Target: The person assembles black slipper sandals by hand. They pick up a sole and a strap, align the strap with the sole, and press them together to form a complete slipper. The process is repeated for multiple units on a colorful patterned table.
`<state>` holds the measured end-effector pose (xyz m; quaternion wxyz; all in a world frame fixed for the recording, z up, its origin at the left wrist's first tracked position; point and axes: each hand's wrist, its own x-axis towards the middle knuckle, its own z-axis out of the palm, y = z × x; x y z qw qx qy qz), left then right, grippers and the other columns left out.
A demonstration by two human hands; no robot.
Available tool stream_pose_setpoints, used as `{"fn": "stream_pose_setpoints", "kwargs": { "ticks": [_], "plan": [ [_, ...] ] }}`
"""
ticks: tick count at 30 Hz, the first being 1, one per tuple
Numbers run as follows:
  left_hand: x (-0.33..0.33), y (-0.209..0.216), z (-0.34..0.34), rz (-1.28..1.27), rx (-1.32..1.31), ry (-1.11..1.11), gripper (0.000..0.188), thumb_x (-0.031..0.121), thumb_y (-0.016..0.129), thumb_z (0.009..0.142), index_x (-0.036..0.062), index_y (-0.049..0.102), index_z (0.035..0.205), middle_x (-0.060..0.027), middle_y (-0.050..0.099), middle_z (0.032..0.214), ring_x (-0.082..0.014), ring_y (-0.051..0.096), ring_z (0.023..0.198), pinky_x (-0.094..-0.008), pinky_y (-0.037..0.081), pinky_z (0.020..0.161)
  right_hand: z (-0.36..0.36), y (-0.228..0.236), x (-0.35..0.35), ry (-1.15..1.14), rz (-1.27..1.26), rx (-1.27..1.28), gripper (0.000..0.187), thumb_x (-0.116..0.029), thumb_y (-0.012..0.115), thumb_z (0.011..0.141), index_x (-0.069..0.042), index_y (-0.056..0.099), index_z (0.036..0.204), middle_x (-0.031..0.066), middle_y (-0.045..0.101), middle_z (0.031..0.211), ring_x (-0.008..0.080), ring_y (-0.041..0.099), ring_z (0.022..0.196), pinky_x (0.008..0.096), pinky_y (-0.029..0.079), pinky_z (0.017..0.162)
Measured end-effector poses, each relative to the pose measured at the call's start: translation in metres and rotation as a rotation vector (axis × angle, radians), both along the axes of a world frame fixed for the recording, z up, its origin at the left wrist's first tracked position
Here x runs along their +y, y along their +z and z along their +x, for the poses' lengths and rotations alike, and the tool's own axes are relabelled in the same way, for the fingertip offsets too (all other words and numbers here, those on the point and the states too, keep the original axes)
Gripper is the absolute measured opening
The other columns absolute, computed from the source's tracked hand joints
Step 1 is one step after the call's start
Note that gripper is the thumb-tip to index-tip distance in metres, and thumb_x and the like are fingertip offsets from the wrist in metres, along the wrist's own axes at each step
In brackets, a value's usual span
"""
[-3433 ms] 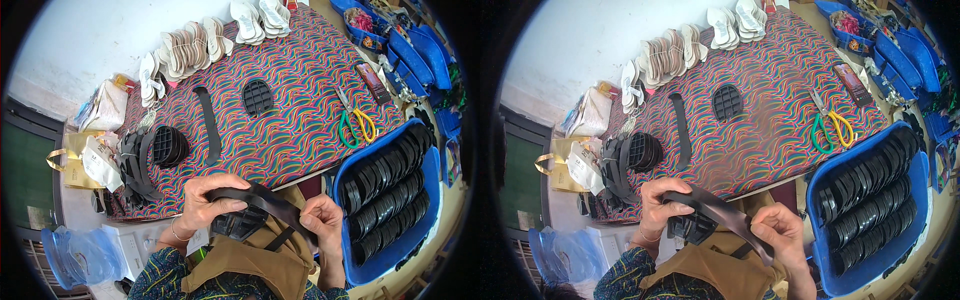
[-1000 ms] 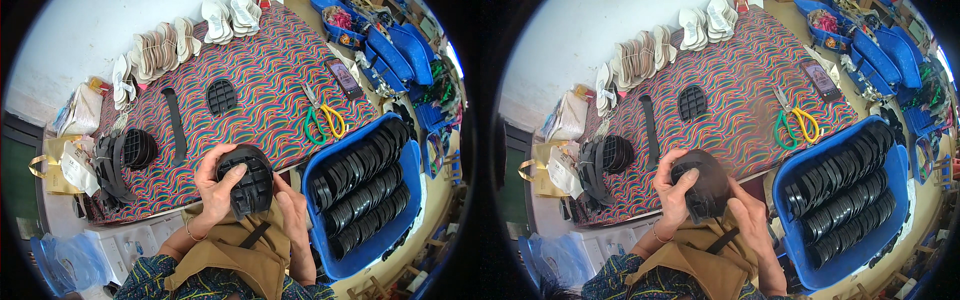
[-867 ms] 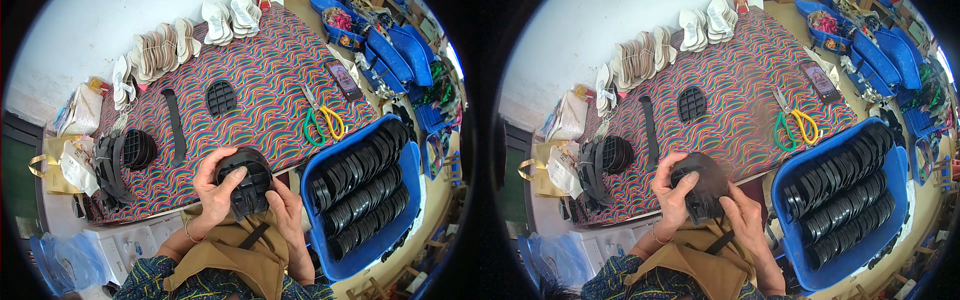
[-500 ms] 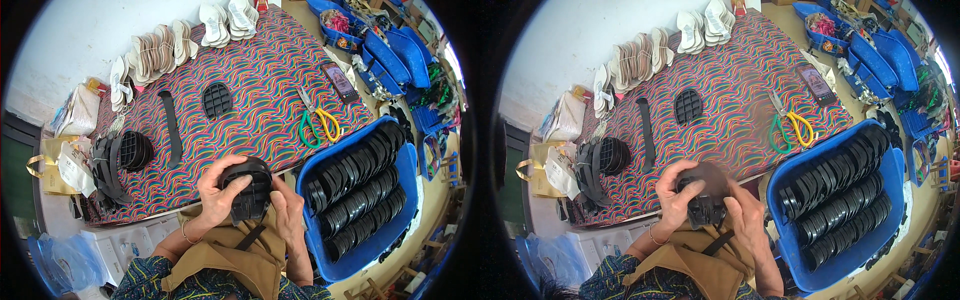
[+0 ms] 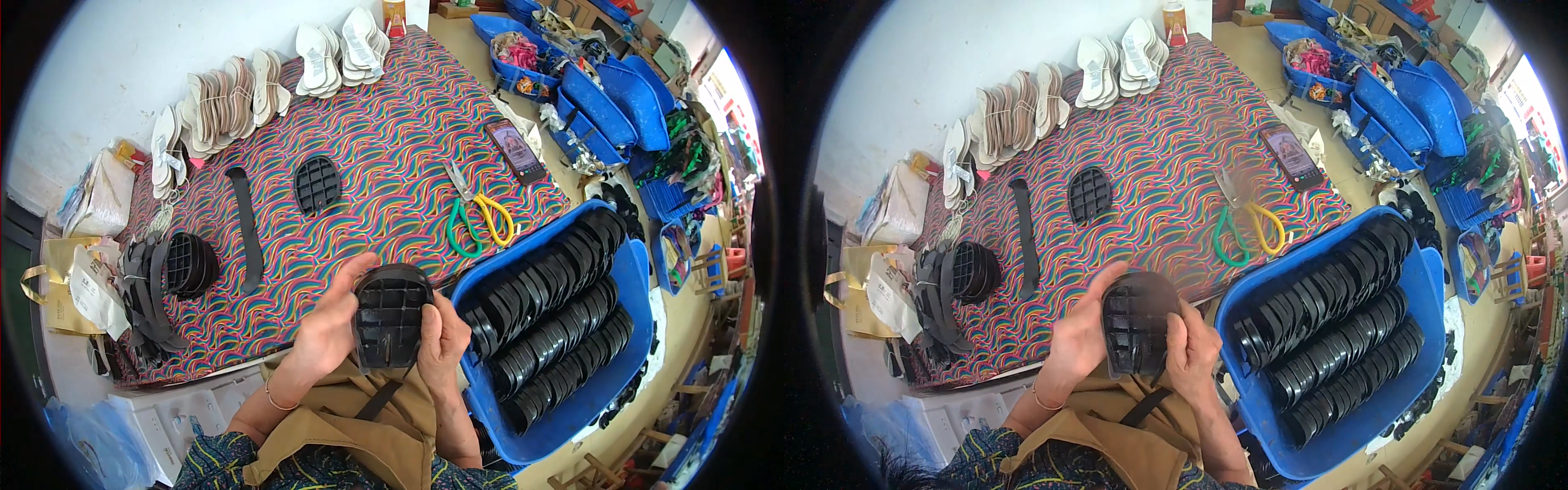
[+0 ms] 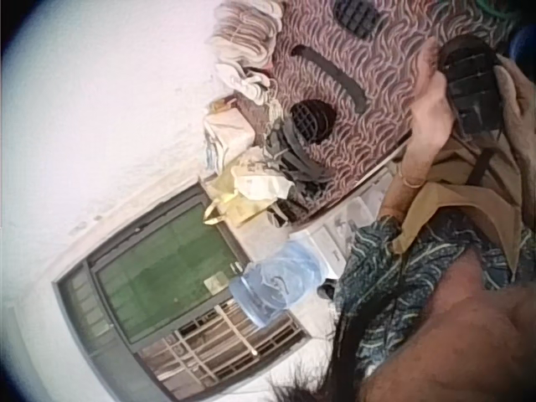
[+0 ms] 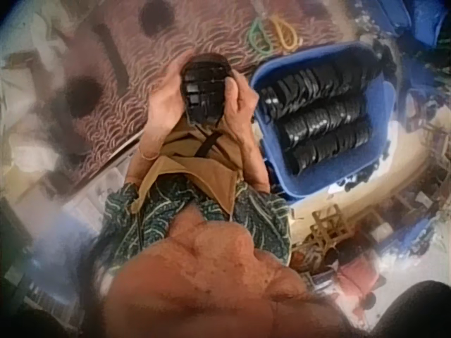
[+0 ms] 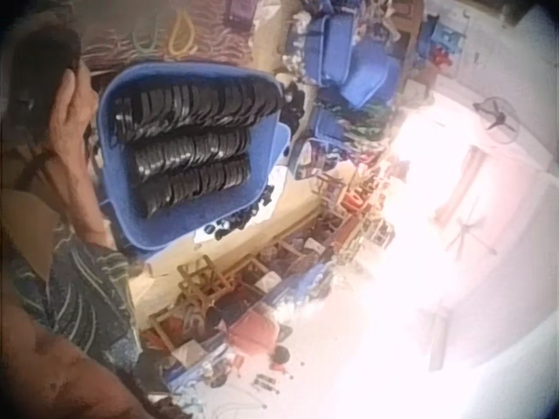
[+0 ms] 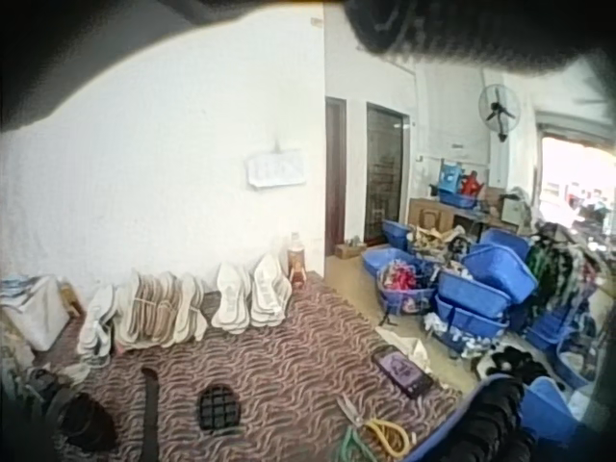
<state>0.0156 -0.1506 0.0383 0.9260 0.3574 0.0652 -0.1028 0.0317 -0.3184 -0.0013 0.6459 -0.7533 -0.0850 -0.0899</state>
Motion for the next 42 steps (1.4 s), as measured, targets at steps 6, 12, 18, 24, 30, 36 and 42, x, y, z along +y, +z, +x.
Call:
{"fn": "stream_pose_setpoints", "kwargs": {
  "ticks": [6, 12, 18, 24, 30, 36, 42],
  "plan": [
    [-0.012, -0.016, 0.000, -0.143, -0.016, 0.014, 0.066, 0.037, 0.051, 0.102, 0.0030, 0.029, 0.154, -0.0127, 0.040, 0.152, -0.0247, 0.039, 0.140, -0.0410, 0.030, 0.116, 0.007, -0.007, 0.000, -0.210, 0.119, -0.006, 0.031, -0.018, 0.050, 0.105, 0.007, 0.065, 0.115, 0.0042, 0.069, 0.089, 0.0082, 0.058, 0.078, 0.0243, 0.048, 0.070],
    [-0.022, -0.021, -0.008, 0.224, -0.118, 0.027, 0.059, 0.030, 0.042, 0.108, -0.0051, 0.027, 0.153, -0.0118, 0.040, 0.153, -0.0181, 0.039, 0.139, -0.0323, 0.029, 0.116, 0.009, -0.013, -0.002, -0.290, -0.023, -0.066, 0.034, -0.020, 0.046, 0.106, 0.006, 0.064, 0.118, 0.0053, 0.070, 0.095, 0.0093, 0.061, 0.082, 0.0243, 0.049, 0.074],
    [-0.023, -0.014, -0.011, 0.552, -0.173, 0.050, 0.059, 0.034, 0.043, 0.108, -0.0055, 0.034, 0.151, -0.0053, 0.061, 0.117, -0.0089, 0.056, 0.102, -0.0248, 0.046, 0.091, 0.010, -0.002, 0.001, -0.267, 0.051, -0.070, 0.038, -0.025, 0.049, 0.106, 0.007, 0.063, 0.121, 0.0116, 0.073, 0.098, 0.0146, 0.068, 0.084, 0.0286, 0.053, 0.077],
    [-0.014, -0.020, -0.017, 0.803, -0.140, 0.090, 0.038, 0.029, 0.049, 0.107, -0.0036, 0.056, 0.124, -0.0051, 0.059, 0.081, -0.0089, 0.052, 0.065, -0.0262, 0.047, 0.058, 0.004, -0.009, 0.014, -0.271, 0.051, -0.074, 0.036, -0.023, 0.045, 0.108, 0.006, 0.064, 0.118, 0.0060, 0.070, 0.097, 0.0084, 0.063, 0.083, 0.0232, 0.050, 0.073],
    [-0.007, -0.039, -0.015, 1.104, -0.358, 0.230, 0.033, 0.027, 0.054, 0.104, -0.0049, 0.060, 0.111, -0.0128, 0.056, 0.077, -0.0154, 0.057, 0.063, -0.0328, 0.047, 0.058, -0.003, -0.008, 0.014, -0.279, 0.028, -0.042, 0.039, -0.027, 0.046, 0.107, 0.005, 0.063, 0.121, 0.0100, 0.073, 0.094, 0.0134, 0.067, 0.080, 0.0281, 0.053, 0.073],
    [-0.005, -0.024, 0.011, 0.993, -0.433, 0.357, 0.037, 0.031, 0.056, 0.103, -0.0041, 0.060, 0.113, -0.0203, 0.065, 0.084, -0.0289, 0.066, 0.072, -0.0378, 0.048, 0.061, -0.008, -0.016, 0.016, -0.228, -0.075, -0.124, 0.038, -0.025, 0.045, 0.107, 0.006, 0.065, 0.117, 0.0054, 0.069, 0.094, 0.0097, 0.062, 0.081, 0.0251, 0.050, 0.072],
    [0.006, -0.028, 0.001, 1.172, -0.371, 0.214, 0.042, 0.032, 0.047, 0.106, -0.0049, 0.057, 0.124, -0.0227, 0.066, 0.091, -0.0340, 0.067, 0.079, -0.0378, 0.051, 0.071, -0.015, -0.011, 0.023, -0.155, 0.029, -0.042, 0.036, -0.023, 0.045, 0.107, 0.006, 0.064, 0.116, 0.0050, 0.068, 0.095, 0.0095, 0.060, 0.081, 0.0252, 0.048, 0.073]
  ]
}}
